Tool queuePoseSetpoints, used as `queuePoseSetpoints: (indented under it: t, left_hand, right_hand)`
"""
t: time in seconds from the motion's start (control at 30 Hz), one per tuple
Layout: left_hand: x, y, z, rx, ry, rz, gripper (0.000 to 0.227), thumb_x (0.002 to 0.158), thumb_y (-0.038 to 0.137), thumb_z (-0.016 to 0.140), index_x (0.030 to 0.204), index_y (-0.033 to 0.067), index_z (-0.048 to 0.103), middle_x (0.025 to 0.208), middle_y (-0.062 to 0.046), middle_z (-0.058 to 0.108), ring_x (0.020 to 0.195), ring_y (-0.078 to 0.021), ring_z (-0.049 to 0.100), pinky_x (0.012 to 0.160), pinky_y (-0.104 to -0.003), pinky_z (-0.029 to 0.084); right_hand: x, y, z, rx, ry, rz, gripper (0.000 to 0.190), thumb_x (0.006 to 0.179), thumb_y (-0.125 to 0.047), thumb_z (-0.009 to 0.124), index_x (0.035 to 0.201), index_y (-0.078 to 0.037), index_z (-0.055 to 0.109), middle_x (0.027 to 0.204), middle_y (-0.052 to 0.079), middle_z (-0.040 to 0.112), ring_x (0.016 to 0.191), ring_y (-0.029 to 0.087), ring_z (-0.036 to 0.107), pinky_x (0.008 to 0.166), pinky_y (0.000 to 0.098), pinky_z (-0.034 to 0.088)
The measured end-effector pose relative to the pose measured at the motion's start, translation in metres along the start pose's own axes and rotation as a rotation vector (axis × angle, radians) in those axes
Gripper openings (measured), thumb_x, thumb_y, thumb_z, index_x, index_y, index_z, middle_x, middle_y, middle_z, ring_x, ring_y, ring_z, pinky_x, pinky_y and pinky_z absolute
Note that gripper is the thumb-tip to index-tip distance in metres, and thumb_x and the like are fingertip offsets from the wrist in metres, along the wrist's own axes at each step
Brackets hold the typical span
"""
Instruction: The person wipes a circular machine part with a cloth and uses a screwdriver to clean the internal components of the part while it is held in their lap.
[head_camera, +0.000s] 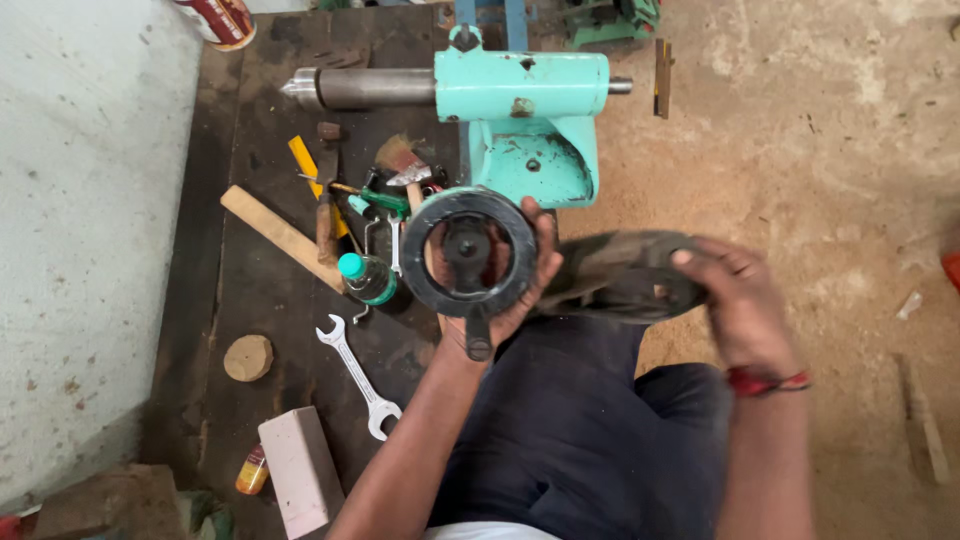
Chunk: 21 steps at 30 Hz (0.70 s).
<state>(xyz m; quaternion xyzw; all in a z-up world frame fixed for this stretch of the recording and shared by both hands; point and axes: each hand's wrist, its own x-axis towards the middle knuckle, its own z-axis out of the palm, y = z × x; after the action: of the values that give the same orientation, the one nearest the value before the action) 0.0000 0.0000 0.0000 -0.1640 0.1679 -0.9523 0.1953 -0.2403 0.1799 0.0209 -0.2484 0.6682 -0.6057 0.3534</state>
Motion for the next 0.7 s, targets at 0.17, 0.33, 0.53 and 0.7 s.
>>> queuePoseSetpoints:
  t: [0.17,0.33,0.53,0.7]
  left_hand:
    - [0.000,0.012,0.005,0.013,-0.046,0.004,0.066,0.096,0.054,0.074,0.139,0.0063,0.064,0.150,-0.014,0.055,0.149,-0.0314,0.046,0.126,-0.056,0.040]
    - [-0.008,0.023,0.015,0.006,-0.053,0.012,0.058,0.097,0.050,0.073,0.139,0.0105,0.064,0.151,-0.012,0.056,0.150,-0.0302,0.047,0.128,-0.057,0.039]
    - [-0.014,0.031,0.022,0.034,0.006,0.121,0.065,0.097,0.048,0.074,0.145,0.0061,0.059,0.151,-0.014,0.055,0.150,-0.0321,0.045,0.125,-0.059,0.038]
    - [-0.013,0.032,0.028,-0.033,0.007,0.088,0.066,0.095,0.047,0.074,0.143,0.0053,0.059,0.150,-0.013,0.056,0.149,-0.0318,0.047,0.127,-0.058,0.039]
  right_hand:
    - [0.021,-0.039,-0.006,-0.109,0.001,0.046,0.041,0.095,-0.032,0.074,0.117,0.002,0.072,0.097,0.012,0.072,0.088,0.022,0.067,0.078,0.0368,0.054]
    - [0.031,-0.024,0.049,-0.809,-0.012,0.114,0.045,0.090,-0.037,0.076,0.119,-0.003,0.071,0.088,0.017,0.074,0.079,0.029,0.073,0.073,0.0415,0.056]
    - [0.011,0.017,0.135,-1.170,-0.260,-0.328,0.051,0.073,-0.047,0.086,0.111,-0.014,0.075,0.109,0.016,0.069,0.099,0.037,0.068,0.083,0.0483,0.054]
    - [0.014,0.059,0.176,-1.353,-0.295,-0.814,0.039,0.064,-0.041,0.078,0.092,-0.014,0.073,0.099,0.009,0.073,0.098,0.033,0.073,0.084,0.0508,0.057]
